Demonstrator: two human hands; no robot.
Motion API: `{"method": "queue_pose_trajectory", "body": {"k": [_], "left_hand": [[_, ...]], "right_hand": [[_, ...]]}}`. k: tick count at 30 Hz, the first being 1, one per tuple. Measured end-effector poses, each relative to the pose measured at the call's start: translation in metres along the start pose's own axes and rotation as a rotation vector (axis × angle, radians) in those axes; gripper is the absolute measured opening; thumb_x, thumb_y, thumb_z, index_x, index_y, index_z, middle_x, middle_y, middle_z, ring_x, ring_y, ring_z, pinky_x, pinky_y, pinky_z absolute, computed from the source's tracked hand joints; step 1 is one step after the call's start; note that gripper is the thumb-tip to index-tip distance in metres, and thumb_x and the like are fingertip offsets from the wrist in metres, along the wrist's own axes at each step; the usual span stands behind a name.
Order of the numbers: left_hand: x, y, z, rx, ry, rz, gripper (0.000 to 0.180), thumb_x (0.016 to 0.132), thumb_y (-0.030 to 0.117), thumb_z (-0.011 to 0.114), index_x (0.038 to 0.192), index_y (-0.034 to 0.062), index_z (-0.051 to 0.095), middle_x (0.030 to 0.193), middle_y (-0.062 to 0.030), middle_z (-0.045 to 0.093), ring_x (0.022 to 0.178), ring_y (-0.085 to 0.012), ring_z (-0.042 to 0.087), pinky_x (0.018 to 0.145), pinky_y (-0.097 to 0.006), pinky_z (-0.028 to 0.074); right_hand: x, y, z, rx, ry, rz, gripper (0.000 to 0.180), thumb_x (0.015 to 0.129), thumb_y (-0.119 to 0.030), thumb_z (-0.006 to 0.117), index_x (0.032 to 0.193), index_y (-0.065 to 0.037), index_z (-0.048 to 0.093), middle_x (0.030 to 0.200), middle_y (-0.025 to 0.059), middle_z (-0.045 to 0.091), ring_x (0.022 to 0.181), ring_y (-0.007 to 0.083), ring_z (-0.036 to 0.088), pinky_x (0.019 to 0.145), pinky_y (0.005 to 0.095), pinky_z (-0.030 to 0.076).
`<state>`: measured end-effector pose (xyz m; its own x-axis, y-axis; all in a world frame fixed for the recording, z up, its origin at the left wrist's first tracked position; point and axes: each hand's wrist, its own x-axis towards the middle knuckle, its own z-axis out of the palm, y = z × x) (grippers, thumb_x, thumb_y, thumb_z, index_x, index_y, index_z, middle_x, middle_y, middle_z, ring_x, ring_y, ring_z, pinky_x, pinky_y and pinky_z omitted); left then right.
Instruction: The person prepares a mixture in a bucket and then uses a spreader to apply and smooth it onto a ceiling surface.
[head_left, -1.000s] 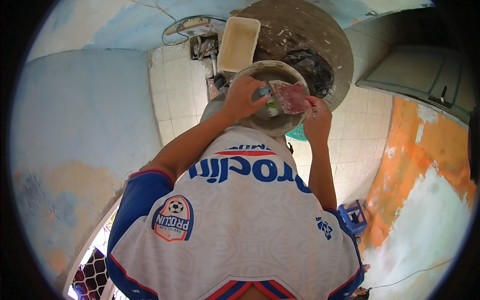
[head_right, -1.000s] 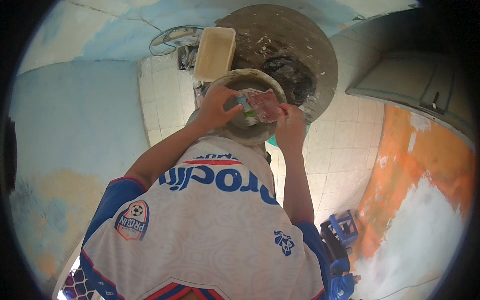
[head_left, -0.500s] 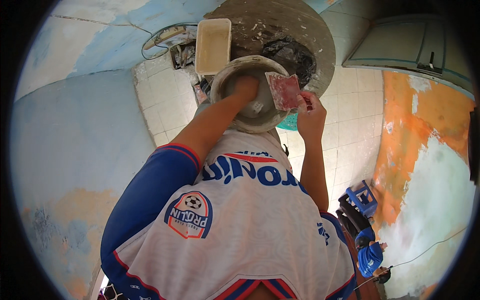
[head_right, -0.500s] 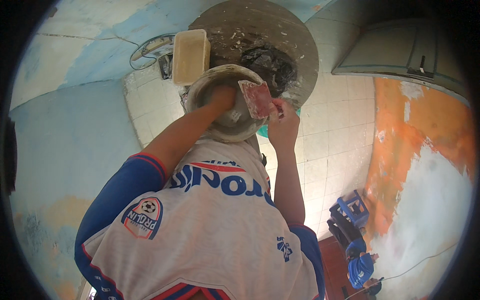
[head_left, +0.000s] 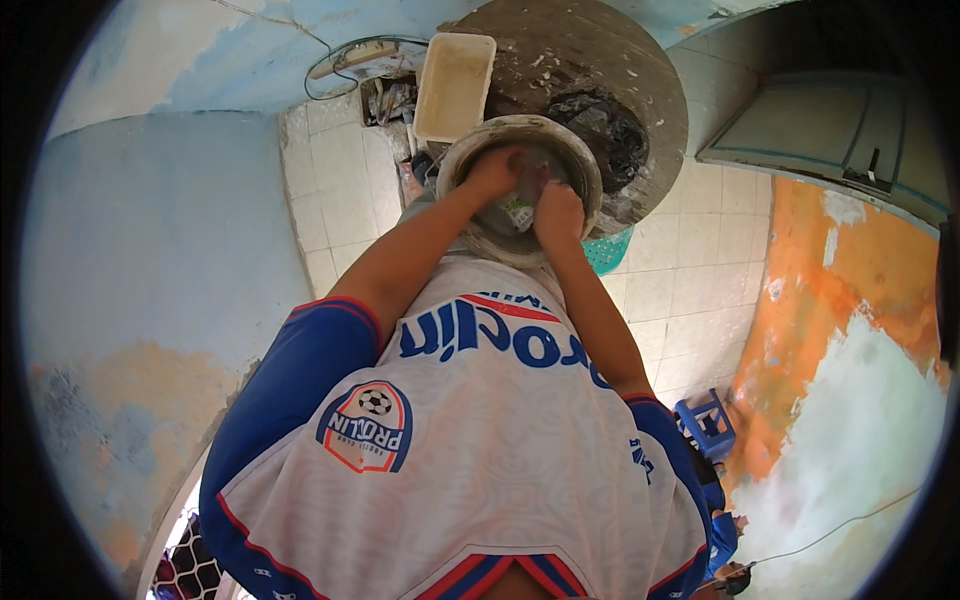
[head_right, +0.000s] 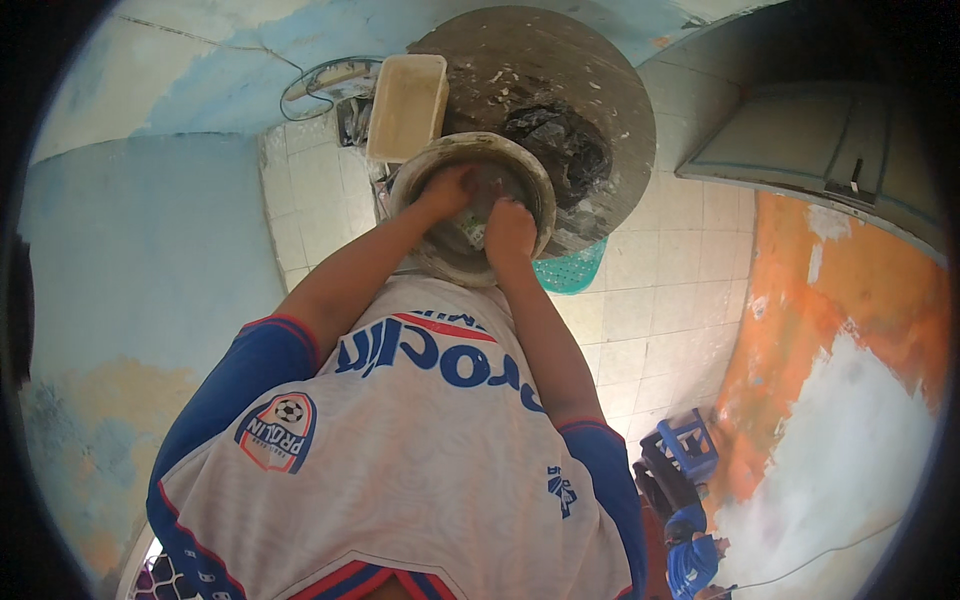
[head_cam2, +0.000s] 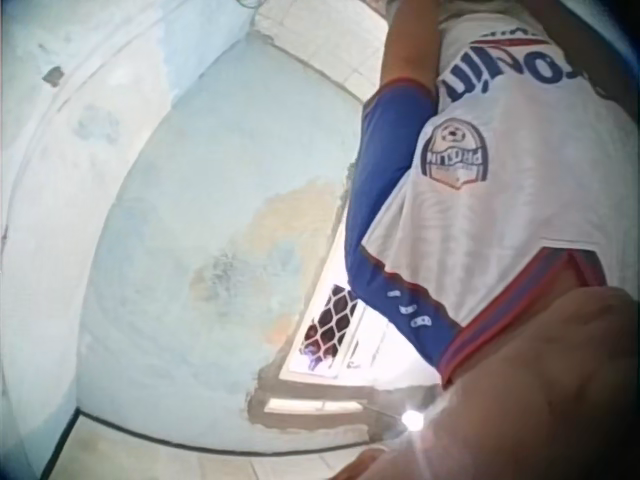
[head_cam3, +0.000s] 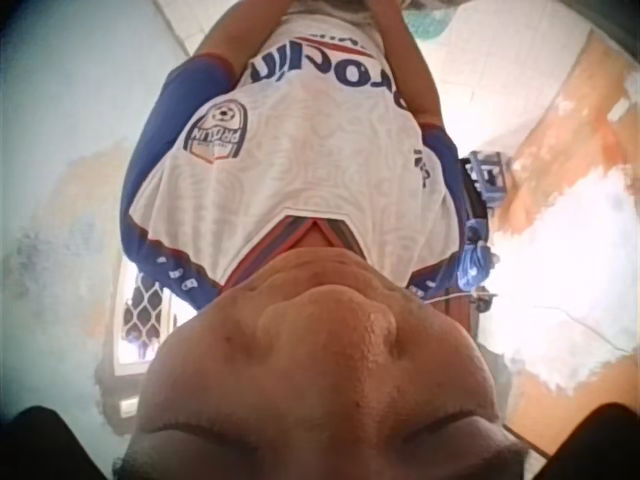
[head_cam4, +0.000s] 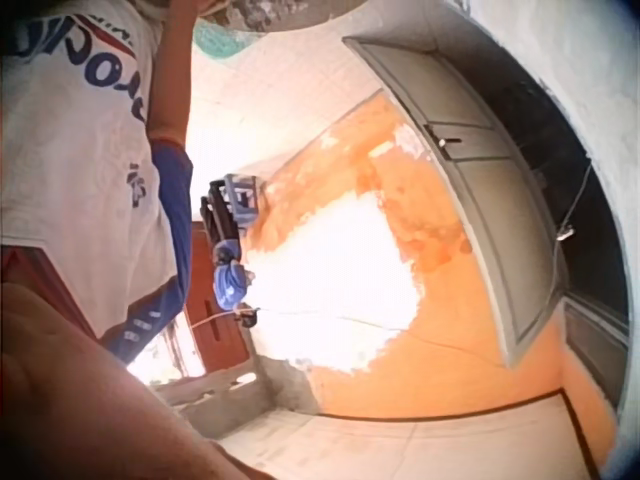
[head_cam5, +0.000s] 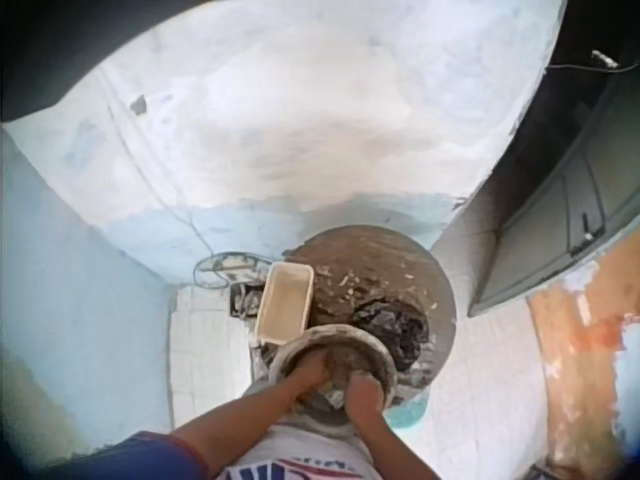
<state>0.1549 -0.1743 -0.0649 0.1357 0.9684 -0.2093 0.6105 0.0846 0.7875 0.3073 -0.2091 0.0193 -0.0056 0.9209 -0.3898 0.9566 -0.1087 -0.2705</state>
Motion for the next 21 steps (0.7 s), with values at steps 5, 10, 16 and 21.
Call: {"method": "queue_pose_trajectory", "body": {"k": [5,10,16,21], "left_hand": [[0.006,-0.002,0.013,-0.216,-0.152,-0.051,0.033,0.097,0.026,0.065,0.124,0.0077,0.07,0.116,-0.0149,0.073,0.112,-0.0274,0.067,0.101,-0.039,0.049],[0.019,-0.022,0.033,-0.505,-0.332,-0.132,0.032,0.099,0.032,0.066,0.116,0.0071,0.074,0.112,-0.0062,0.076,0.106,-0.0133,0.066,0.1,-0.032,0.048],[0.019,-0.005,0.019,-0.516,-0.359,-0.263,0.034,0.097,0.036,0.068,0.113,0.0061,0.075,0.112,-0.0045,0.075,0.105,-0.0118,0.065,0.099,-0.031,0.047],[0.018,-0.023,0.016,-0.451,-0.359,-0.098,0.033,0.095,0.037,0.072,0.112,0.0082,0.076,0.113,-0.0045,0.075,0.106,-0.014,0.065,0.1,-0.031,0.046]], "right_hand": [[0.005,0.011,0.004,-0.003,-0.024,-0.015,0.022,0.097,-0.012,0.052,0.102,0.001,0.069,0.097,0.0243,0.071,0.092,0.0411,0.072,0.078,0.0479,0.06],[0.004,0.007,-0.005,0.056,-0.038,-0.023,0.023,0.095,-0.014,0.053,0.097,0.003,0.069,0.098,0.0285,0.069,0.095,0.0459,0.069,0.084,0.0528,0.056],[0.009,0.014,0.006,0.109,-0.024,-0.027,0.038,0.102,-0.024,0.046,0.092,0.004,0.07,0.096,0.0314,0.068,0.094,0.0483,0.067,0.085,0.0551,0.054],[0.01,0.007,-0.005,0.019,-0.112,-0.015,0.025,0.098,-0.011,0.048,0.106,-0.001,0.069,0.102,0.026,0.069,0.096,0.042,0.07,0.083,0.05,0.058]]}}
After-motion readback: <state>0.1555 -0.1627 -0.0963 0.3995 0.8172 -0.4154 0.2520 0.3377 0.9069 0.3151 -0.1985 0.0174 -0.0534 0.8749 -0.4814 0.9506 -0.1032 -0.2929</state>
